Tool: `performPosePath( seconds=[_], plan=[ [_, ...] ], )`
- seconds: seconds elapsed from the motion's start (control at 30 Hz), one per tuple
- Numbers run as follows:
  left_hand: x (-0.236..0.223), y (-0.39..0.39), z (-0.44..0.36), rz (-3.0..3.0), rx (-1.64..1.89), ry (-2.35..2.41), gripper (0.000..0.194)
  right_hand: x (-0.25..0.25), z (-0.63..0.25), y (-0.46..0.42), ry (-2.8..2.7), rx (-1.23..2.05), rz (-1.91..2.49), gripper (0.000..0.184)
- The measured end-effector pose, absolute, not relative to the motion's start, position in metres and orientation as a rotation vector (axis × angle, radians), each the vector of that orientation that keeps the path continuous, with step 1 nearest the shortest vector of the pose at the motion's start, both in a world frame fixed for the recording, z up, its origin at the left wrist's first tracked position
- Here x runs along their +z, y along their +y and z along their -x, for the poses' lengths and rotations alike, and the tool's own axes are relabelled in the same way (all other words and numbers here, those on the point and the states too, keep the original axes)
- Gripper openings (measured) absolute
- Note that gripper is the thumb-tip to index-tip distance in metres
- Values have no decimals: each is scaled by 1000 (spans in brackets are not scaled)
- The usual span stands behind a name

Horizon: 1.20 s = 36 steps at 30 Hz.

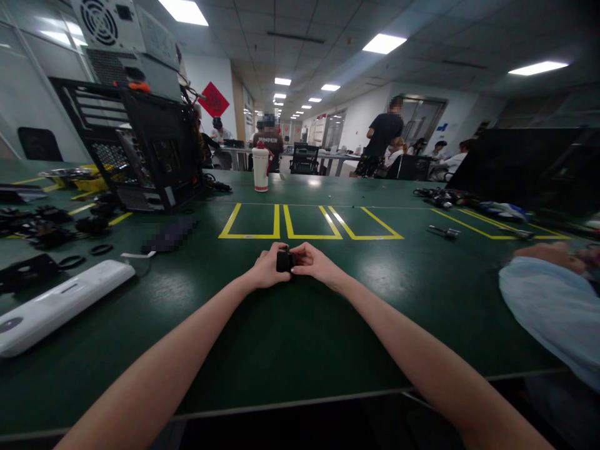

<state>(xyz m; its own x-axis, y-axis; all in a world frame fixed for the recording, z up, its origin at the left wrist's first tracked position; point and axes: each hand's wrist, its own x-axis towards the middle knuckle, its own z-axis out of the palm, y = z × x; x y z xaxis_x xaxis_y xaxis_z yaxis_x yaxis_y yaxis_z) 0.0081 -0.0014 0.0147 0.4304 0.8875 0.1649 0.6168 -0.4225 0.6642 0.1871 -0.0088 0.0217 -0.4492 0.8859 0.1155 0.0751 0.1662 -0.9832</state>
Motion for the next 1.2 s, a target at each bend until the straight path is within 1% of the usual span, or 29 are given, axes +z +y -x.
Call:
performPosePath(
  seconds=[0.1, 0.23, 0.3, 0.47, 0.67, 0.87, 1.07, 1.2],
  plan=[
    [14, -1, -8, -2166, 690, 1271, 68, 19, -187, -9, -1702, 1340, 904, 39],
    [17, -2, -8, -2156, 669, 1283, 68, 20, -186, -9, -1716, 1275, 931, 30],
    [18, -3, -9, -2155, 660, 1291, 68, 22, -186, -10, -1719, 1263, 946, 29],
    [19, -4, -10, -2174, 668, 1284, 67, 25, -185, -9, -1706, 1325, 991, 36],
    [14, -1, -8, -2170, 662, 1276, 69, 20, -185, -9, -1705, 1365, 871, 40],
    [15, -1, -7, -2159, 671, 1257, 69, 24, -183, -12, -1683, 1295, 893, 29],
    [15, -1, -7, -2154, 677, 1254, 68, 25, -184, -10, -1647, 1367, 1007, 37],
    [17, -3, -7, -2123, 657, 1272, 69, 22, -185, -9, -1682, 1365, 927, 43]
  ],
)
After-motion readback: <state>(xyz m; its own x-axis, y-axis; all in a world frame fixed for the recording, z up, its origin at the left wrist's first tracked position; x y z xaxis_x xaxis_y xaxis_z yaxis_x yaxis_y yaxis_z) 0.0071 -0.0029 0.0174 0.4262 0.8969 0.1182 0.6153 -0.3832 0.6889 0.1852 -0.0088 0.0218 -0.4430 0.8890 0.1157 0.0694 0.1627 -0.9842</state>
